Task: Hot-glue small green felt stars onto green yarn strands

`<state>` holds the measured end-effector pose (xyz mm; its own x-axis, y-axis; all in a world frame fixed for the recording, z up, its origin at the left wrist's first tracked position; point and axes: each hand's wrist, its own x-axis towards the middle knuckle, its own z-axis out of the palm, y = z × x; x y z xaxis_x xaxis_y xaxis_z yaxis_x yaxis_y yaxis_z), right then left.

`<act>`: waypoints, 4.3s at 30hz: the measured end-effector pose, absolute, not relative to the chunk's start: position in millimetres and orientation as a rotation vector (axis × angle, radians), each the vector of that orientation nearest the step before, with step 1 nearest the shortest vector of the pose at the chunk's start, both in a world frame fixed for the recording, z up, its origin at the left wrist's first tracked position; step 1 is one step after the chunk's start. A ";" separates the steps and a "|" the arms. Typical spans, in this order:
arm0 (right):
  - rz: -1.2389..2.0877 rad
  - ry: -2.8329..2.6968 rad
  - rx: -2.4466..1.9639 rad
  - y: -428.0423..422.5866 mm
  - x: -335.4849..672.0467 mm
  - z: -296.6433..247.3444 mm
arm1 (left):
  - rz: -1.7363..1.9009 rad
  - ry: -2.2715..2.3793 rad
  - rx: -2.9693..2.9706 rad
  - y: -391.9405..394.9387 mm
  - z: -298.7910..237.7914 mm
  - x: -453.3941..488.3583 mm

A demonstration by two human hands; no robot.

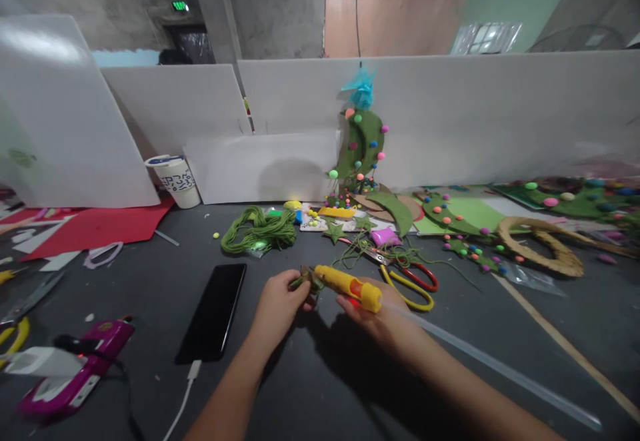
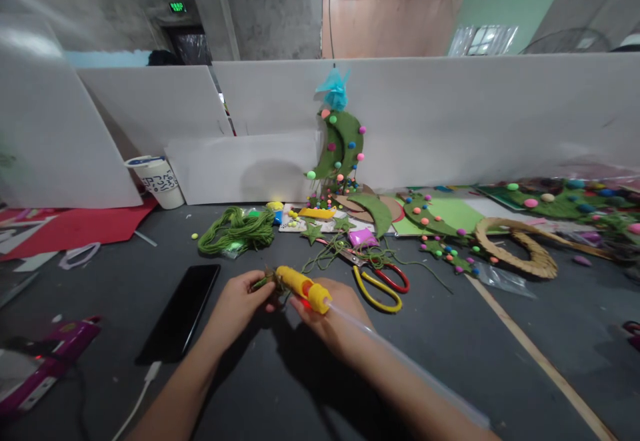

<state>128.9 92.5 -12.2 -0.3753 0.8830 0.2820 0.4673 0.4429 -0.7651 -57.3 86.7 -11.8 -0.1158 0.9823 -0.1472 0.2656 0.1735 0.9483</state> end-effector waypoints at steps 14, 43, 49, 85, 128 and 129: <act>0.870 -2.655 -0.904 80.2 131.2 -0.2 | 1.243 1.798 1.306 91.3 -5.1 -90.2; 0.974 -1.514 -1.159 92.6 103.9 -6.9 | 1.162 1.400 1.740 57.3 -1.6 -20.0; 0.997 -1.484 -1.153 94.6 107.3 -6.0 | 1.164 1.315 1.400 63.6 -0.4 -22.5; 1.325 -1.485 -1.024 90.6 113.9 -3.2 | 1.188 0.901 0.787 68.4 5.5 -32.1; 1.768 -1.418 -0.984 99.2 134.3 9.9 | 0.969 1.011 1.056 65.9 5.4 -38.3; 1.816 -1.368 -0.982 98.3 133.2 8.6 | 0.978 1.001 1.062 66.0 5.3 -38.0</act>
